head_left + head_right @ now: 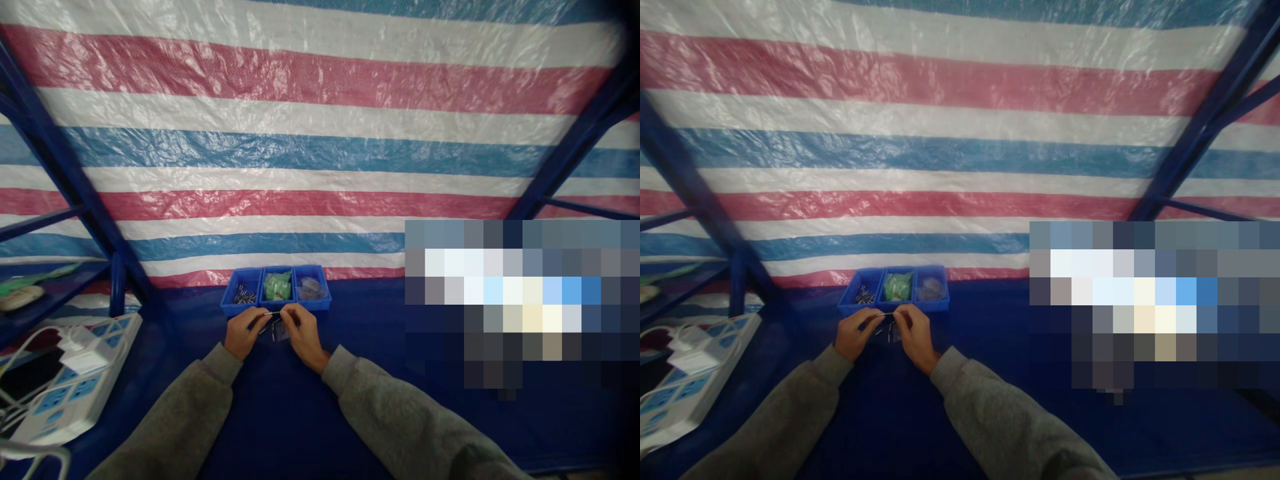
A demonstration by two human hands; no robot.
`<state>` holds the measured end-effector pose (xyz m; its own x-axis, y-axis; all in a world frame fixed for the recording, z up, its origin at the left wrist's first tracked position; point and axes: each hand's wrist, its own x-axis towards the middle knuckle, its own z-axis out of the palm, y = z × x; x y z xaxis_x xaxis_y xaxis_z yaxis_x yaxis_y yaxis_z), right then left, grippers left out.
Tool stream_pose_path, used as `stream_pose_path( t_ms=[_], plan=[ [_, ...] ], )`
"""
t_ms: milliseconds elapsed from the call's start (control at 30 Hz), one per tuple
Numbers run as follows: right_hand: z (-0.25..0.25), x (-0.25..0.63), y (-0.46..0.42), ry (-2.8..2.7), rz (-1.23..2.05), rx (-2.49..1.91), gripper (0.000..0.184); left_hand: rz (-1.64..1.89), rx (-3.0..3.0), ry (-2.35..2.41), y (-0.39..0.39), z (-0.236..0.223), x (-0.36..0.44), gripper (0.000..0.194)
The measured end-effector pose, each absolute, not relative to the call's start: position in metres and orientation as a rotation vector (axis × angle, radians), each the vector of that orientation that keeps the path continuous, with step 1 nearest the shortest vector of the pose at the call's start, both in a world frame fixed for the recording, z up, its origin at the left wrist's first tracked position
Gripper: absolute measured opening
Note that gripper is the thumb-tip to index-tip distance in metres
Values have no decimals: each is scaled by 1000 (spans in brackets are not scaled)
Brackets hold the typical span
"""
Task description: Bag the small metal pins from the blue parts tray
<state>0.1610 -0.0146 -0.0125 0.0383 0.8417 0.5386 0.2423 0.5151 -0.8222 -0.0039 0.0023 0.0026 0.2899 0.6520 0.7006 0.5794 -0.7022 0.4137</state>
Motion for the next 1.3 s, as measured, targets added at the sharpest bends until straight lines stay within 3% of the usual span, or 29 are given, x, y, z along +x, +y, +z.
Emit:
stream_pose_path(
  t_ms=[367,1033,1300],
  plan=[
    [-13,162,-13,-1621,533,-965,29,1425,2462,1047,-3,12,-3,19],
    [-12,161,-13,-1599,553,-964,30,1356,2393,1261,3,2,-7,23],
    [-13,162,-13,-1582,537,-971,29,1534,2484,1164,5,2,-6,17]
  ],
)
